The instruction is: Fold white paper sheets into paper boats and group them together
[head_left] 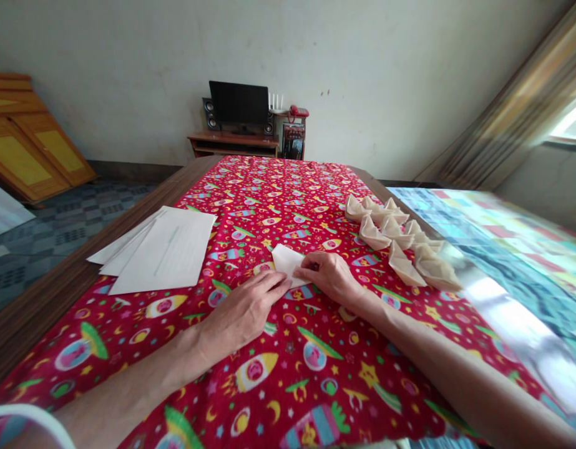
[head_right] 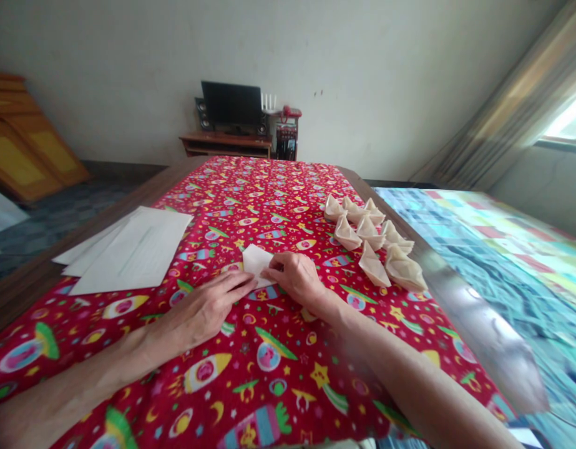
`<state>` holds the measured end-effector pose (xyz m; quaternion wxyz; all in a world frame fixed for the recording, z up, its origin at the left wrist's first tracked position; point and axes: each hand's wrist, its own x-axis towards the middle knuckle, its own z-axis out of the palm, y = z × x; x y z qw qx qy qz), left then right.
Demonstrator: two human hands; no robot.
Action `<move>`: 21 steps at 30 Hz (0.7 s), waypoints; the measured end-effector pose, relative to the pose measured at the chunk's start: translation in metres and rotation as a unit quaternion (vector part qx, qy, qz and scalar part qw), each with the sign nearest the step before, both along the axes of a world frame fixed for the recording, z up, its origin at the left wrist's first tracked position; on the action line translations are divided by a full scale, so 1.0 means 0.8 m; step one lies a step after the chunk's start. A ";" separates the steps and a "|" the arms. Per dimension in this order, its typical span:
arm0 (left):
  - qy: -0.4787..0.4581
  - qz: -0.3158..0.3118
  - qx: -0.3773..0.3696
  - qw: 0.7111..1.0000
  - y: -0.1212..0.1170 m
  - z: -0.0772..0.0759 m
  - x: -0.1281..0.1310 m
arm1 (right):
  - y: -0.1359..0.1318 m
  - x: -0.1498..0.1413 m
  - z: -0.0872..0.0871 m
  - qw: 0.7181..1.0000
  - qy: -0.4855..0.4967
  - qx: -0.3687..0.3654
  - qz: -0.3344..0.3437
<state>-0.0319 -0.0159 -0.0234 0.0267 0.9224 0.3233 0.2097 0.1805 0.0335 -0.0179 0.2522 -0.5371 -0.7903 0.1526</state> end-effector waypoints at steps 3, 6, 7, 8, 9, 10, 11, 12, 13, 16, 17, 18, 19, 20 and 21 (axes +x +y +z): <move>0.016 -0.014 -0.011 1.000 0.000 0.003 0.001 | -0.001 -0.002 0.002 1.000 -0.012 -0.002 -0.007; 0.029 -0.026 -0.017 0.999 0.001 0.002 0.001 | -0.001 -0.003 0.003 1.000 -0.025 0.000 -0.006; 0.030 -0.027 -0.016 0.999 0.002 0.001 0.001 | -0.001 -0.004 0.003 1.000 -0.029 0.002 -0.007; 0.031 -0.028 -0.014 0.999 0.003 -0.001 0.001 | 0.000 -0.004 0.003 0.999 -0.034 0.004 -0.009; 0.031 -0.027 -0.014 0.999 0.003 -0.002 0.000 | 0.000 -0.003 0.003 0.999 -0.039 0.009 -0.012; 0.031 -0.026 -0.013 0.999 0.003 -0.002 0.000 | 0.000 -0.002 0.002 0.999 -0.045 0.018 -0.016; 0.031 -0.023 -0.014 0.999 0.003 -0.003 -0.001 | 0.000 -0.001 0.002 0.998 -0.051 0.034 -0.023; 0.031 -0.021 -0.015 0.999 0.002 -0.002 -0.001 | -0.001 0.001 0.001 0.996 -0.058 0.058 -0.030; 0.029 -0.020 -0.015 0.999 0.002 -0.002 -0.001 | -0.003 0.003 0.001 0.993 -0.065 0.089 -0.033; 0.027 -0.026 -0.024 0.999 0.001 0.002 0.000 | -0.018 0.005 0.004 0.976 -0.093 0.198 0.010; 0.027 -0.030 -0.029 0.999 0.001 0.004 0.000 | -0.026 0.004 0.005 0.968 -0.103 0.223 0.047; 0.026 -0.031 -0.032 0.999 0.000 0.005 0.001 | -0.035 0.003 0.005 0.959 -0.118 0.236 0.098; 0.025 -0.030 -0.034 0.999 0.000 0.006 0.002 | -0.044 0.001 0.006 0.949 -0.132 0.247 0.149; 0.024 -0.027 -0.034 0.999 -0.001 0.007 0.002 | -0.052 0.000 0.006 0.940 -0.143 0.250 0.183; 0.025 -0.021 -0.033 0.999 -0.001 0.007 0.003 | -0.060 -0.001 0.006 0.938 -0.152 0.239 0.198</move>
